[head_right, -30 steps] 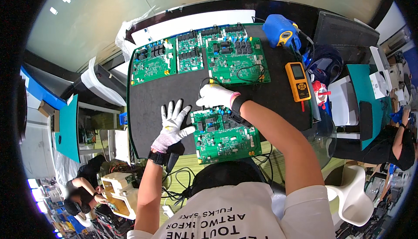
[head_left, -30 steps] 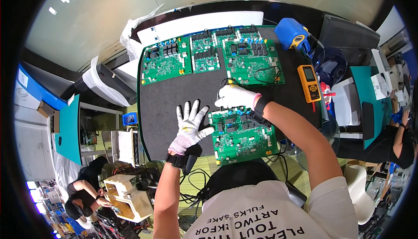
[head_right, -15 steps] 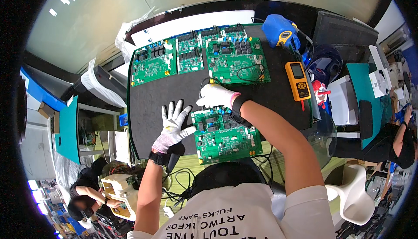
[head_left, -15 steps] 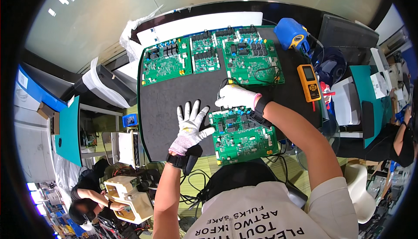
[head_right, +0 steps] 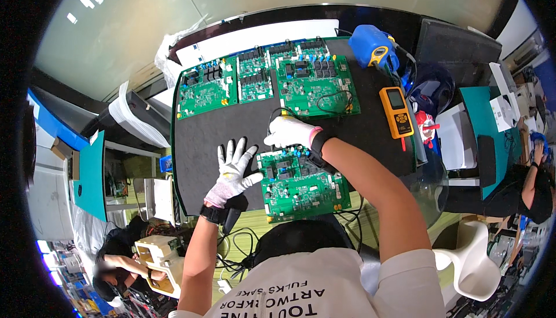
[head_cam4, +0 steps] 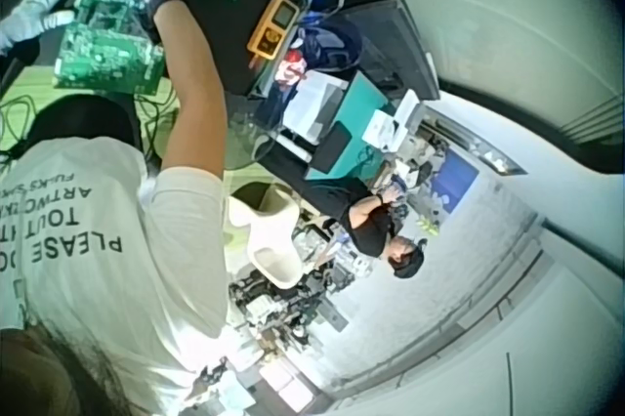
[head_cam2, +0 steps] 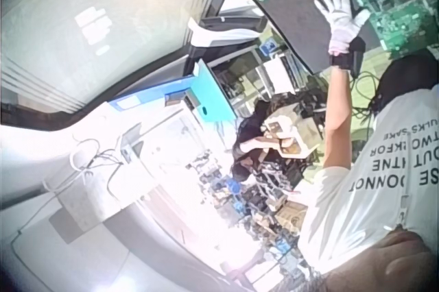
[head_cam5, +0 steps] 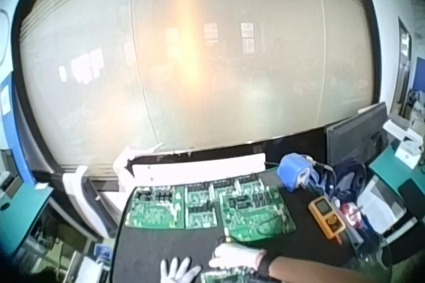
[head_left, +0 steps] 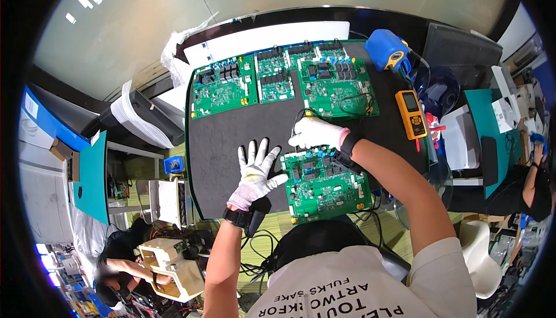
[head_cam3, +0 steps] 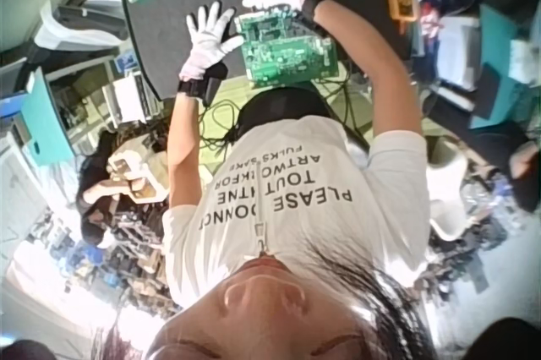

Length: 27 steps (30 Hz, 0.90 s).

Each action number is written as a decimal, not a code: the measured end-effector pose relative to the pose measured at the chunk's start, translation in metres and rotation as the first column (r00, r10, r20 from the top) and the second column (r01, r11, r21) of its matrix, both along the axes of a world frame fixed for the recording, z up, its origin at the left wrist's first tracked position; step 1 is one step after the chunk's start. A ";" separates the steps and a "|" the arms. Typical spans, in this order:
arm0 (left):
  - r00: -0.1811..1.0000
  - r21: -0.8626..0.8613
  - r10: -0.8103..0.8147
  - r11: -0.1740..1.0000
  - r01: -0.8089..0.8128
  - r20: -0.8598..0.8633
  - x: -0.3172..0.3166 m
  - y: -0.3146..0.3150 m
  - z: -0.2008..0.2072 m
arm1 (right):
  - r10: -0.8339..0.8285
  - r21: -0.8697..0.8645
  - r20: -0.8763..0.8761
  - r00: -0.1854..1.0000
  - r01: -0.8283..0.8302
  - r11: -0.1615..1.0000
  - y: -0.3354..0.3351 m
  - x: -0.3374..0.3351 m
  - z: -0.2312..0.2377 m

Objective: Testing specific points on a printed circuit board using a multimeter probe in an electronics workshop.

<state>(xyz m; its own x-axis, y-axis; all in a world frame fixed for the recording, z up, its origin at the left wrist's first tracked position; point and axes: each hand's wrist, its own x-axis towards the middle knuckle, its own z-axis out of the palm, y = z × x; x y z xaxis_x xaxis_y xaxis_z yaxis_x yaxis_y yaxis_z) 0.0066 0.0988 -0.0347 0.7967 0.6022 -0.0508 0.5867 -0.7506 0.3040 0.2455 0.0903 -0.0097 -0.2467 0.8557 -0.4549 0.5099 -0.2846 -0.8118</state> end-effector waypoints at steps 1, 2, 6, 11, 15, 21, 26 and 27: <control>1.000 0.001 0.001 1.000 -0.001 0.003 0.000 0.000 -0.001 | -0.001 -0.003 0.001 1.000 0.001 1.000 0.000 0.000 0.001; 1.000 0.003 -0.003 1.000 0.003 0.001 0.000 0.000 -0.001 | -0.007 -0.004 0.004 1.000 0.007 1.000 0.000 0.001 0.002; 1.000 0.000 -0.008 1.000 0.008 -0.003 0.001 0.000 0.000 | -0.020 0.012 -0.068 0.998 0.021 1.000 -0.001 0.006 -0.006; 1.000 -0.021 0.001 1.000 -0.002 -0.002 -0.001 0.001 -0.003 | 0.011 0.043 -0.002 1.000 -0.011 0.999 -0.001 0.003 0.001; 1.000 -0.006 -0.006 1.000 0.006 0.010 -0.001 0.001 -0.004 | 0.016 0.052 0.007 1.000 -0.016 0.998 -0.001 0.003 0.000; 1.000 -0.009 -0.008 1.000 0.009 0.006 0.001 0.001 -0.003 | 0.025 0.067 -0.004 1.000 -0.024 0.997 -0.002 0.005 -0.001; 1.000 0.011 -0.004 1.000 0.004 -0.015 -0.001 0.001 -0.005 | 0.036 0.058 0.033 0.999 -0.038 0.998 -0.002 0.003 0.004; 1.000 0.010 -0.006 1.000 0.006 -0.006 -0.001 0.001 -0.004 | 0.052 0.050 0.051 0.997 -0.055 0.997 -0.002 0.003 0.006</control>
